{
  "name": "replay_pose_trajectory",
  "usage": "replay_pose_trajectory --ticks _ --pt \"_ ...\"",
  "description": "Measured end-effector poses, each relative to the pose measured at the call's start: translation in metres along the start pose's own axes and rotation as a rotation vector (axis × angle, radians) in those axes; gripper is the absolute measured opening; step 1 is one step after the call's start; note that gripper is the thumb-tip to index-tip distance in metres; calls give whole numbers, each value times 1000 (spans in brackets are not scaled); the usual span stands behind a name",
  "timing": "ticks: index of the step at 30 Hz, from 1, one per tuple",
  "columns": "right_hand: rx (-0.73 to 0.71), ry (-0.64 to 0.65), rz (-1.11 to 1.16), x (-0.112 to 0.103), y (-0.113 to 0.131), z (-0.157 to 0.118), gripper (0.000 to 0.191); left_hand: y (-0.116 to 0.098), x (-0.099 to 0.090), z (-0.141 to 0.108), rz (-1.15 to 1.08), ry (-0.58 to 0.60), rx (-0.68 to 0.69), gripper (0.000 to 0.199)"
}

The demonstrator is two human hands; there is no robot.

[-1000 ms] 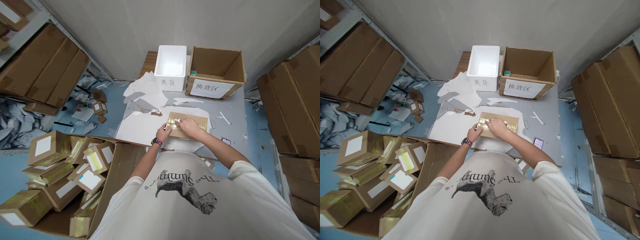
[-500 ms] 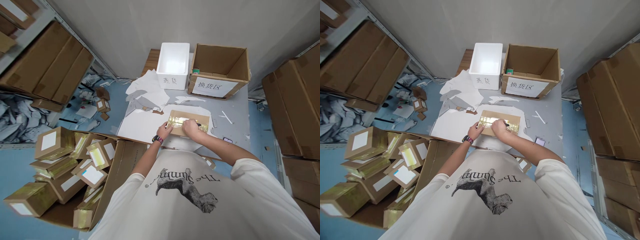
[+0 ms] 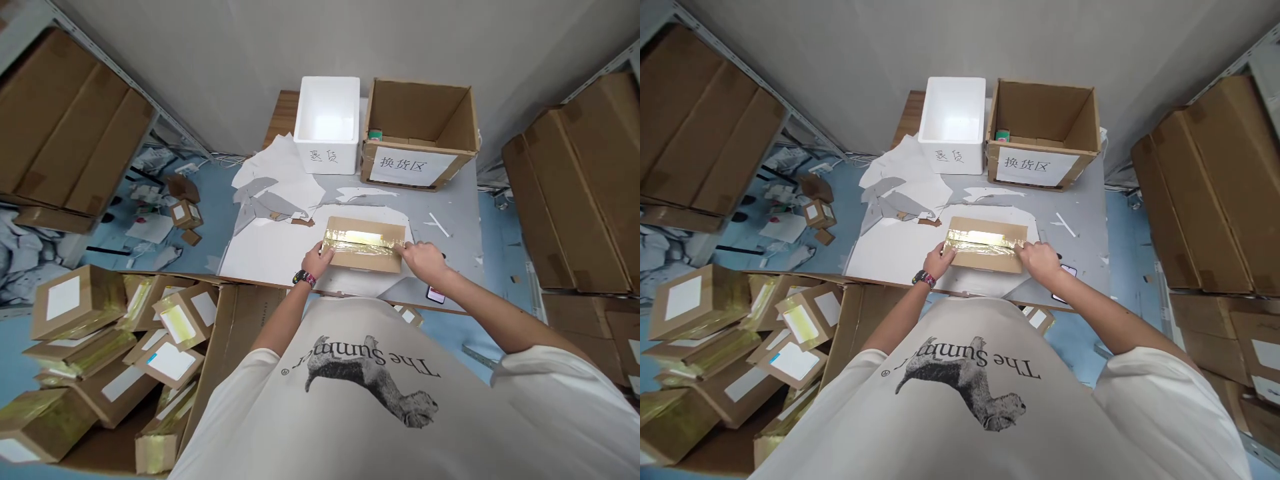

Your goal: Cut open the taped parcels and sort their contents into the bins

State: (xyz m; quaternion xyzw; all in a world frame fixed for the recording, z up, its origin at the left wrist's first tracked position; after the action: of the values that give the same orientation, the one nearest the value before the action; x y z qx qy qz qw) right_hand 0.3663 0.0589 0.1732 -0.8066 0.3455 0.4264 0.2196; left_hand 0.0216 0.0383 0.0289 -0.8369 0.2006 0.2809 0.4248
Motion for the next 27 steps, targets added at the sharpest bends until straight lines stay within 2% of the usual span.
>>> replay_pose_trajectory --ticks 8,15,23,27 --pt "37 15 -5 15 -29 -18 58 2 0 2 77 10 -27 66" --pt "-15 -48 -106 35 -50 -30 66 -2 -2 -1 133 15 -30 62" --pt "-39 -183 -92 90 -63 -42 77 -5 -4 -4 165 26 -21 64" --pt "-1 -233 -36 115 -64 -41 80 -3 -3 0 171 21 -15 64"
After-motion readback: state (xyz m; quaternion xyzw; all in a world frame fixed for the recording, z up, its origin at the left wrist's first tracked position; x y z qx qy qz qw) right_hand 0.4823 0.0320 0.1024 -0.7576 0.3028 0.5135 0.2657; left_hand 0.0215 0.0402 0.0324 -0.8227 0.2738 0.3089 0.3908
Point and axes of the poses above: each hand's wrist, its own z-axis towards the middle knuckle, its own x-axis out of the palm, y = z × x, the point moved 5 cm from there along z, towards the middle knuckle, and after that the axes turned 11 degrees about -x, right-handed, at the moved point
